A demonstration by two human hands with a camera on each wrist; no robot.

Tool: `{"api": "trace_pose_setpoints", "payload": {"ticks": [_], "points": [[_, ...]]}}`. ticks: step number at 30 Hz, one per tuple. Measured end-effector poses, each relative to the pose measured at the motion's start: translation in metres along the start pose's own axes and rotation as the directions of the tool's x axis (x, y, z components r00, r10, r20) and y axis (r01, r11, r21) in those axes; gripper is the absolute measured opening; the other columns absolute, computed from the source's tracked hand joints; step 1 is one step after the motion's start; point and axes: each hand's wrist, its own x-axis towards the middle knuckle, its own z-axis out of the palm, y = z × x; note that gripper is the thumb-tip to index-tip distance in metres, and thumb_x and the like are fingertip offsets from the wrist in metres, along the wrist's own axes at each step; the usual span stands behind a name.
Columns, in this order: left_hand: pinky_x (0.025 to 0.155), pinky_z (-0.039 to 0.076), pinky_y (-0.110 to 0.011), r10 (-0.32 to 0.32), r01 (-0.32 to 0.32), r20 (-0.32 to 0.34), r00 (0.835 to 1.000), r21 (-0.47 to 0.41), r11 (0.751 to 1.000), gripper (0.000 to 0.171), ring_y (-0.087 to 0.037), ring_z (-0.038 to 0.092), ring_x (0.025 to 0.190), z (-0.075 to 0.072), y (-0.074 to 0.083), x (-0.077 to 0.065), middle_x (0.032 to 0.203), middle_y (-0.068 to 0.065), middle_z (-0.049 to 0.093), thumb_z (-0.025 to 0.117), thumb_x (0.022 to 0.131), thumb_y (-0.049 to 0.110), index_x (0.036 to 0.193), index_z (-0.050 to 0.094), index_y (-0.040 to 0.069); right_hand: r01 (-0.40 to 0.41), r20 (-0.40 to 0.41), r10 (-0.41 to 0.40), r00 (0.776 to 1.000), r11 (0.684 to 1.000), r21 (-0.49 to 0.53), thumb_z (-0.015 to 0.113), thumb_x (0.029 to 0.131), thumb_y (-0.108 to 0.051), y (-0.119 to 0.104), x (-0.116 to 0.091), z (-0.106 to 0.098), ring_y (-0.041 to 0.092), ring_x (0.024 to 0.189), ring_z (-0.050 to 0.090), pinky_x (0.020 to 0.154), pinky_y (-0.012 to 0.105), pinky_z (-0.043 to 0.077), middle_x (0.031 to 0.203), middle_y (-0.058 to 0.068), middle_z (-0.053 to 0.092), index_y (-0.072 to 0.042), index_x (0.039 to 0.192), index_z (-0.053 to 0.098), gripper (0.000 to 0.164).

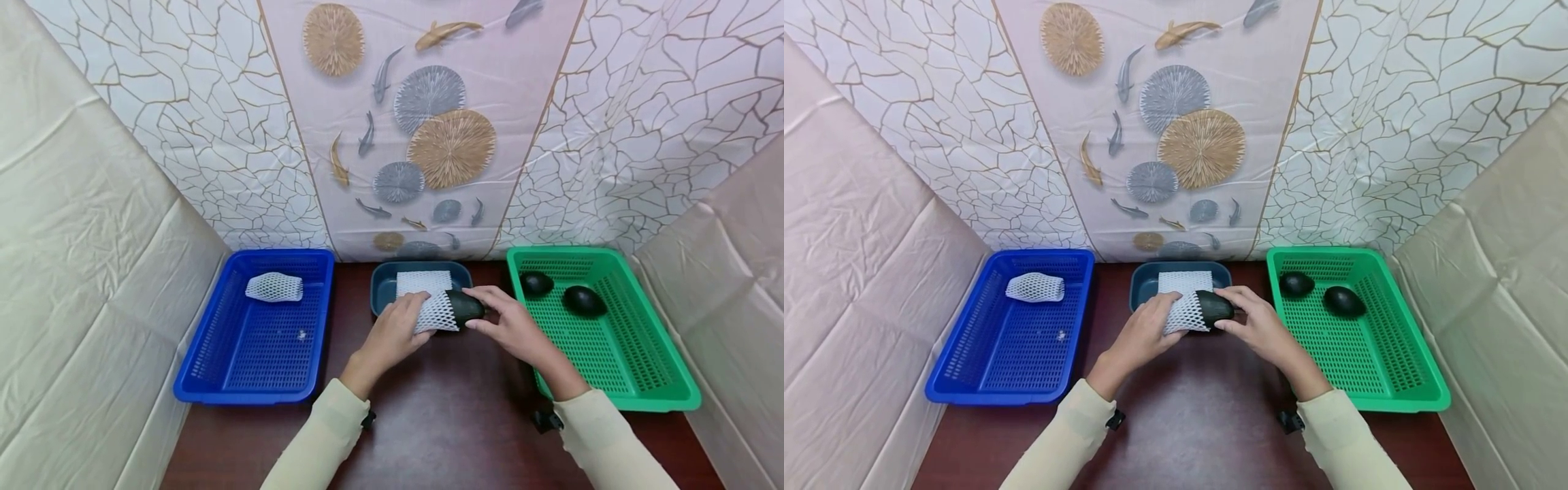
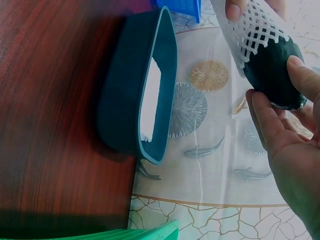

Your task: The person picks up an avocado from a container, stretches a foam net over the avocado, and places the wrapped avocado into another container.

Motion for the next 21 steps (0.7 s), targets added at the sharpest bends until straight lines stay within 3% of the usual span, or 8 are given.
{"api": "trace_pose_setpoints", "payload": {"ticks": [6, 14, 21], "points": [[0.099, 0.054, -0.045, 0.016, -0.016, 0.001, 1.0, 0.0, 1.0, 0.072, -0.026, 0.065, 0.118, 0.0, 0.003, 0.001, 0.131, -0.011, 0.065, 0.084, 0.087, 0.035, 0.144, 0.049, 0.006, 0.011, 0.018, -0.012, 1.0, 1.0, 0.015, 0.079, 0.09, -0.013, 0.001, -0.001, 0.002, 0.03, 0.121, 0.064, 0.094, 0.038, 0.057, 0.139, 0.013, 0.061, -0.008, 0.142, 0.061, 0.055], [0.102, 0.053, -0.043, 0.021, -0.021, 0.006, 1.0, -0.046, 0.999, 0.081, -0.023, 0.064, 0.117, 0.003, 0.006, 0.004, 0.133, -0.011, 0.064, 0.086, 0.083, 0.036, 0.146, 0.045, 0.005, 0.0, 0.027, -0.001, 1.0, 0.998, 0.061, 0.08, 0.089, -0.008, -0.003, -0.001, 0.003, 0.027, 0.118, 0.066, 0.092, 0.022, 0.056, 0.137, 0.012, 0.062, -0.012, 0.14, 0.063, 0.054], [0.102, 0.052, -0.042, 0.008, -0.003, 0.046, 0.999, -0.093, 0.996, 0.083, -0.02, 0.062, 0.115, 0.001, 0.011, 0.006, 0.132, -0.01, 0.063, 0.086, 0.08, 0.03, 0.147, 0.043, 0.005, -0.031, 0.046, 0.025, 0.999, 0.99, 0.14, 0.081, 0.088, -0.011, -0.006, 0.0, 0.004, 0.03, 0.12, 0.067, 0.095, 0.037, 0.057, 0.134, 0.011, 0.062, -0.015, 0.135, 0.065, 0.05]]}}
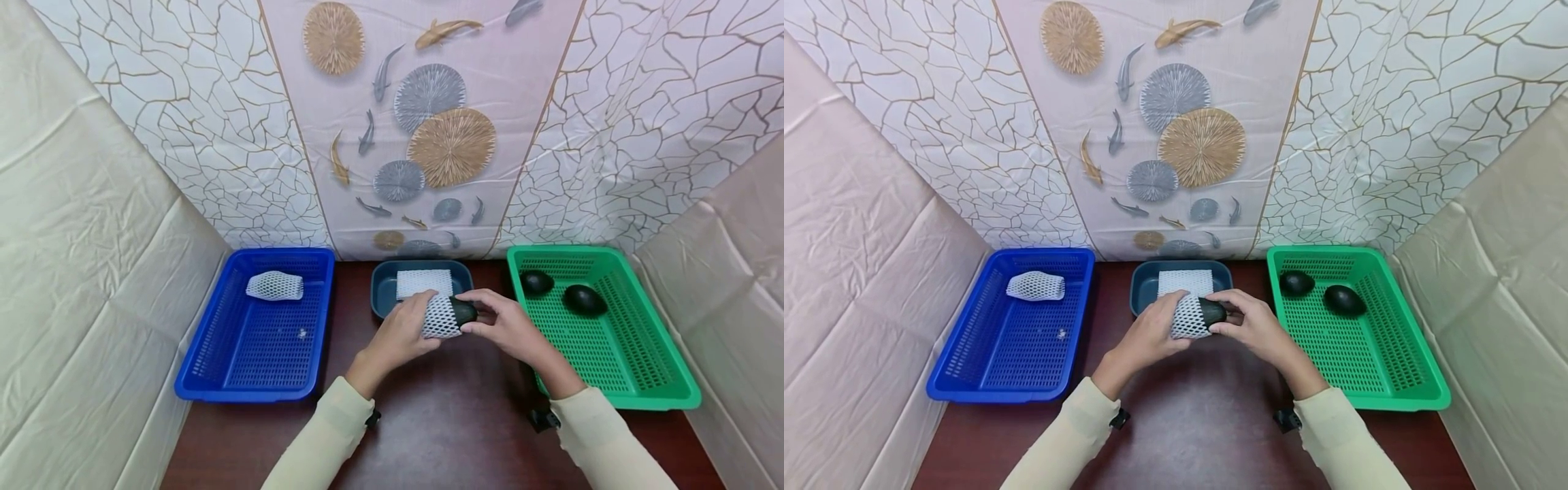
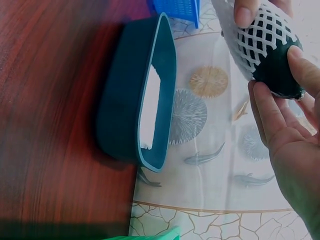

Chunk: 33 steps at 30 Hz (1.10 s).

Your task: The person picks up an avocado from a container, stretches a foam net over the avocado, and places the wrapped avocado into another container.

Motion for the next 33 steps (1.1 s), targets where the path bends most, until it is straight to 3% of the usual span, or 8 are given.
{"api": "trace_pose_setpoints", "payload": {"ticks": [6, 11, 20, 27, 33], "points": [[0.102, 0.051, -0.043, -0.062, 0.062, 0.07, 0.996, 0.002, 0.998, 0.088, -0.02, 0.06, 0.114, 0.0, 0.007, 0.003, 0.132, -0.008, 0.061, 0.087, 0.078, 0.028, 0.15, 0.04, 0.008, 0.012, 0.001, -0.012, 1.0, 0.996, -0.088, 0.083, 0.085, -0.011, -0.005, 0.002, 0.002, 0.03, 0.116, 0.068, 0.093, 0.044, 0.058, 0.132, 0.012, 0.065, -0.013, 0.134, 0.066, 0.052], [0.104, 0.05, -0.042, -0.07, 0.07, 0.084, 0.994, 0.002, 0.998, 0.09, -0.02, 0.058, 0.115, 0.003, 0.009, 0.004, 0.134, -0.008, 0.059, 0.086, 0.077, 0.028, 0.151, 0.039, 0.009, 0.006, 0.021, -0.002, 1.0, 0.983, -0.182, 0.083, 0.086, -0.011, -0.012, 0.003, 0.003, 0.031, 0.114, 0.069, 0.091, 0.048, 0.059, 0.133, 0.014, 0.065, -0.01, 0.135, 0.066, 0.051], [0.106, 0.049, -0.037, -0.06, 0.065, 0.099, 0.993, -0.043, 0.997, 0.097, -0.02, 0.055, 0.119, 0.007, 0.01, 0.004, 0.139, -0.009, 0.055, 0.087, 0.077, 0.025, 0.155, 0.033, 0.007, -0.063, 0.08, 0.076, 0.994, 0.987, -0.15, 0.076, 0.09, -0.002, -0.01, 0.006, 0.01, 0.031, 0.111, 0.07, 0.089, 0.046, 0.059, 0.131, 0.022, 0.067, 0.001, 0.137, 0.061, 0.049], [0.099, 0.055, -0.034, -0.025, 0.028, 0.052, 0.998, -0.046, 0.999, 0.103, -0.021, 0.056, 0.116, 0.006, 0.011, 0.002, 0.143, -0.014, 0.045, 0.089, 0.076, 0.026, 0.156, 0.028, 0.007, -0.06, 0.146, 0.076, 0.986, 0.992, -0.109, 0.071, 0.093, -0.001, -0.003, 0.007, 0.016, 0.03, 0.111, 0.068, 0.085, 0.035, 0.06, 0.133, 0.023, 0.065, 0.002, 0.144, 0.053, 0.055], [0.095, 0.056, -0.041, 0.065, -0.059, -0.045, 0.997, 0.11, 0.992, 0.11, -0.026, 0.061, 0.116, -0.003, 0.009, 0.001, 0.141, -0.015, 0.051, 0.093, 0.071, 0.046, 0.155, 0.033, 0.006, -0.063, 0.104, 0.069, 0.992, 0.997, -0.054, 0.069, 0.093, 0.002, 0.0, 0.004, 0.016, 0.03, 0.11, 0.067, 0.083, 0.032, 0.06, 0.133, 0.024, 0.064, 0.002, 0.146, 0.052, 0.056]]}}
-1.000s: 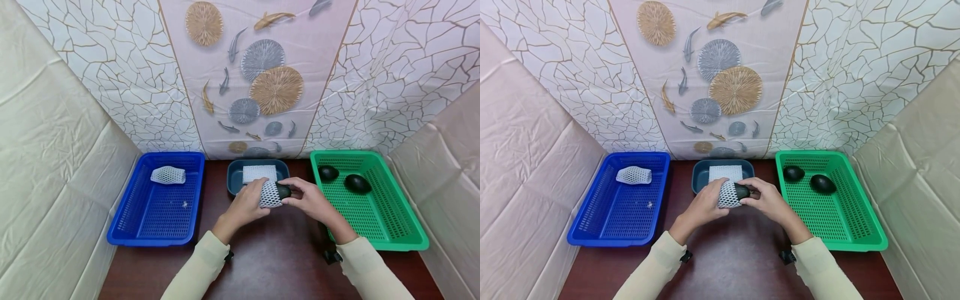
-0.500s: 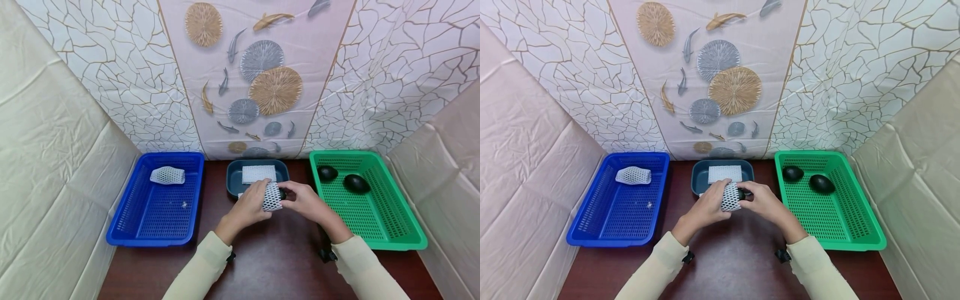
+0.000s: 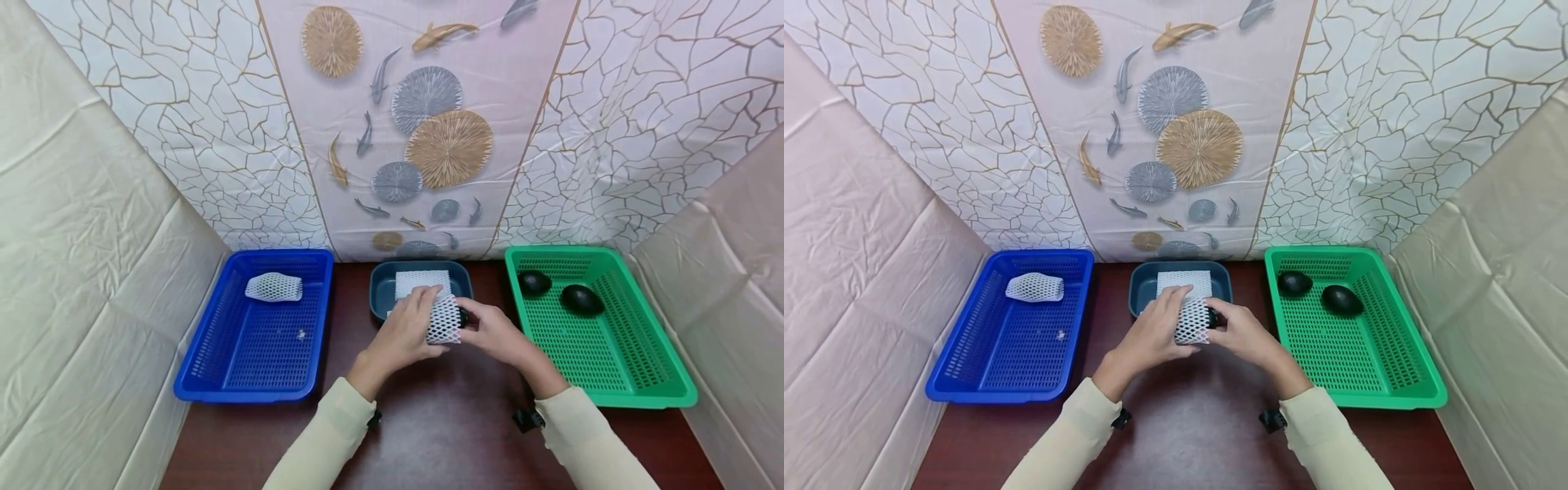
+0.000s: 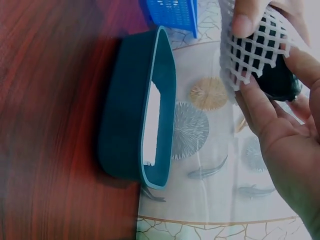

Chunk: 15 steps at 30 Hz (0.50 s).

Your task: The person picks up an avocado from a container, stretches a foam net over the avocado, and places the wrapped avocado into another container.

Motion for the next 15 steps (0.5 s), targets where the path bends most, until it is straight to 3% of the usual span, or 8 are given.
{"api": "trace_pose_setpoints", "payload": {"ticks": [5, 11, 15], "points": [[0.097, 0.051, -0.045, -0.019, 0.021, -0.04, 0.999, 0.053, 0.998, 0.101, -0.026, 0.059, 0.122, -0.012, -0.011, -0.006, 0.138, -0.01, 0.058, 0.09, 0.072, 0.054, 0.149, 0.044, 0.009, 0.0, -0.06, 0.002, 0.998, 0.999, 0.044, 0.067, 0.093, 0.006, 0.004, -0.003, -0.004, 0.03, 0.116, 0.063, 0.088, 0.034, 0.059, 0.139, 0.022, 0.06, 0.001, 0.146, 0.051, 0.055], [0.097, 0.051, -0.045, -0.025, 0.024, -0.042, 0.999, -0.02, 1.0, 0.078, -0.025, 0.061, 0.118, -0.016, -0.019, -0.014, 0.131, -0.006, 0.065, 0.089, 0.078, 0.045, 0.14, 0.055, 0.012, 0.012, -0.097, -0.008, 0.995, 0.999, 0.044, 0.066, 0.093, 0.007, 0.006, -0.006, -0.009, 0.028, 0.117, 0.06, 0.092, 0.041, 0.058, 0.138, 0.019, 0.059, 0.002, 0.143, 0.054, 0.052], [0.097, 0.051, -0.045, -0.003, 0.0, -0.072, 0.997, -0.043, 0.999, 0.072, -0.025, 0.062, 0.118, -0.011, -0.018, -0.015, 0.13, -0.007, 0.066, 0.089, 0.08, 0.041, 0.138, 0.057, 0.011, 0.015, -0.102, -0.008, 0.995, 0.998, 0.06, 0.066, 0.094, 0.005, 0.005, -0.006, -0.008, 0.027, 0.117, 0.061, 0.091, 0.037, 0.058, 0.139, 0.02, 0.059, 0.002, 0.143, 0.054, 0.051]]}}
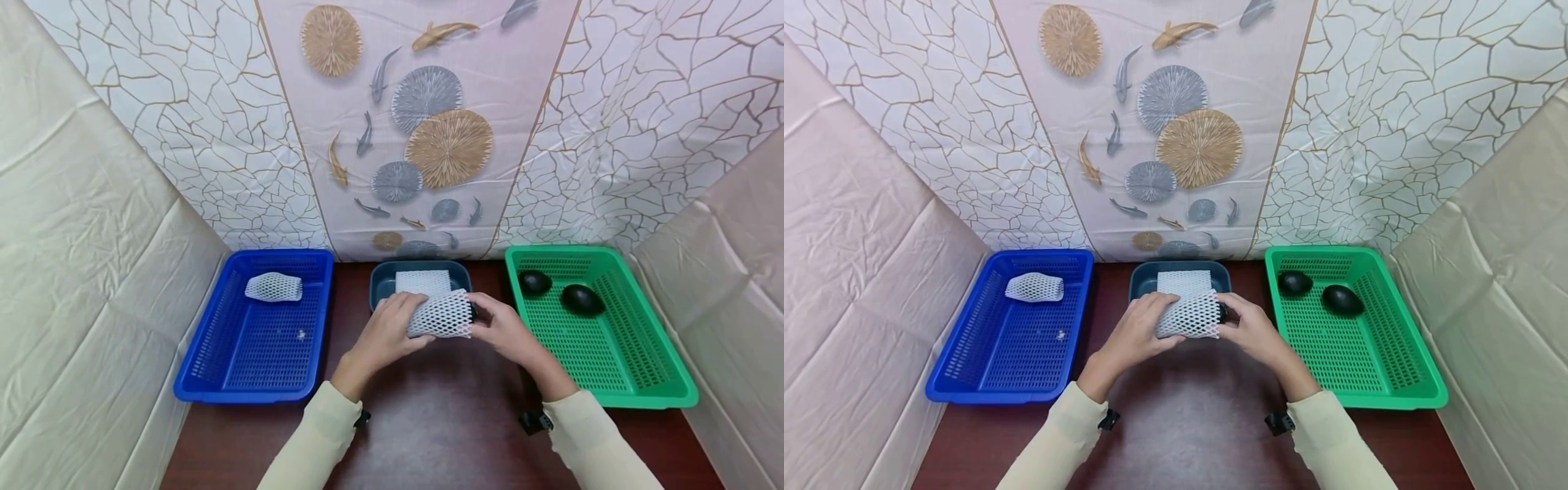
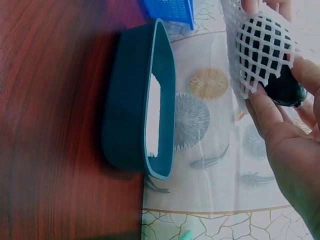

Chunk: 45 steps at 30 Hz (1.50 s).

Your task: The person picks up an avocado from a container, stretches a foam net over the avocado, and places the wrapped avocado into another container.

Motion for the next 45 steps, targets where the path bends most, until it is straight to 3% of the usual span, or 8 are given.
{"api": "trace_pose_setpoints", "payload": {"ticks": [5, 10, 21, 28, 36, 41, 45], "points": [[0.097, 0.051, -0.044, 0.01, -0.01, -0.029, 1.0, -0.009, 1.0, 0.074, -0.024, 0.064, 0.118, 0.004, 0.003, 0.001, 0.13, -0.007, 0.067, 0.089, 0.079, 0.04, 0.138, 0.057, 0.009, 0.0, -0.02, 0.0, 1.0, 1.0, 0.025, 0.066, 0.093, 0.007, 0.0, 0.0, 0.002, 0.016, 0.113, 0.063, 0.087, 0.022, 0.056, 0.137, 0.022, 0.061, 0.002, 0.143, 0.056, 0.051], [0.098, 0.05, -0.045, 0.014, -0.015, -0.027, 1.0, -0.027, 1.0, 0.08, -0.025, 0.063, 0.121, 0.005, 0.006, 0.003, 0.132, -0.009, 0.066, 0.091, 0.077, 0.04, 0.141, 0.055, 0.008, -0.006, -0.014, 0.007, 1.0, 0.996, 0.084, 0.064, 0.091, 0.01, 0.001, 0.001, 0.006, 0.006, 0.107, 0.061, 0.083, 0.017, 0.055, 0.133, 0.023, 0.064, 0.003, 0.14, 0.058, 0.05], [0.112, 0.047, -0.042, 0.06, -0.06, -0.001, 0.998, -0.047, 0.997, 0.081, -0.026, 0.06, 0.126, 0.008, 0.009, 0.005, 0.137, -0.012, 0.062, 0.089, 0.081, 0.036, 0.143, 0.051, 0.003, -0.028, 0.01, 0.028, 1.0, 0.993, 0.114, 0.073, 0.092, 0.0, -0.001, 0.004, 0.016, 0.012, 0.108, 0.063, 0.088, 0.019, 0.055, 0.13, 0.021, 0.066, 0.001, 0.137, 0.06, 0.047], [0.11, 0.048, -0.042, 0.086, -0.086, 0.0, 0.996, -0.048, 0.995, 0.08, -0.028, 0.059, 0.124, 0.012, 0.012, 0.005, 0.135, -0.014, 0.061, 0.091, 0.078, 0.029, 0.142, 0.051, 0.002, -0.049, -0.01, 0.049, 0.999, 0.996, 0.074, 0.079, 0.089, -0.005, 0.0, 0.007, 0.025, 0.014, 0.104, 0.065, 0.085, 0.021, 0.055, 0.123, 0.019, 0.07, 0.001, 0.131, 0.064, 0.045], [0.109, 0.049, -0.043, -0.005, 0.004, 0.097, 0.995, 0.005, 1.0, 0.093, -0.027, 0.06, 0.125, 0.014, 0.015, 0.007, 0.14, -0.015, 0.059, 0.088, 0.08, 0.036, 0.152, 0.041, 0.002, -0.039, -0.026, 0.041, 0.999, 0.997, 0.061, 0.079, 0.087, -0.002, 0.0, 0.006, 0.029, 0.018, 0.105, 0.065, 0.086, 0.02, 0.055, 0.124, 0.02, 0.07, 0.002, 0.131, 0.064, 0.047], [0.103, 0.053, -0.045, -0.077, 0.07, 0.16, 0.984, 0.048, 0.996, 0.105, -0.027, 0.061, 0.124, 0.012, 0.017, 0.009, 0.141, -0.014, 0.059, 0.089, 0.078, 0.042, 0.158, 0.033, 0.004, -0.023, -0.024, 0.024, 0.999, 0.999, 0.048, 0.08, 0.086, -0.001, 0.002, 0.006, 0.032, 0.015, 0.104, 0.065, 0.086, 0.02, 0.055, 0.123, 0.019, 0.071, 0.002, 0.131, 0.064, 0.048], [0.103, 0.053, -0.043, -0.106, 0.099, 0.195, 0.975, 0.046, 0.994, 0.103, -0.026, 0.062, 0.12, 0.008, 0.018, 0.011, 0.139, -0.014, 0.06, 0.089, 0.077, 0.039, 0.157, 0.034, 0.004, -0.028, -0.016, 0.029, 0.999, 0.998, 0.061, 0.075, 0.089, 0.0, 0.003, 0.006, 0.033, 0.012, 0.104, 0.063, 0.085, 0.019, 0.055, 0.125, 0.019, 0.07, 0.001, 0.133, 0.063, 0.045]]}}
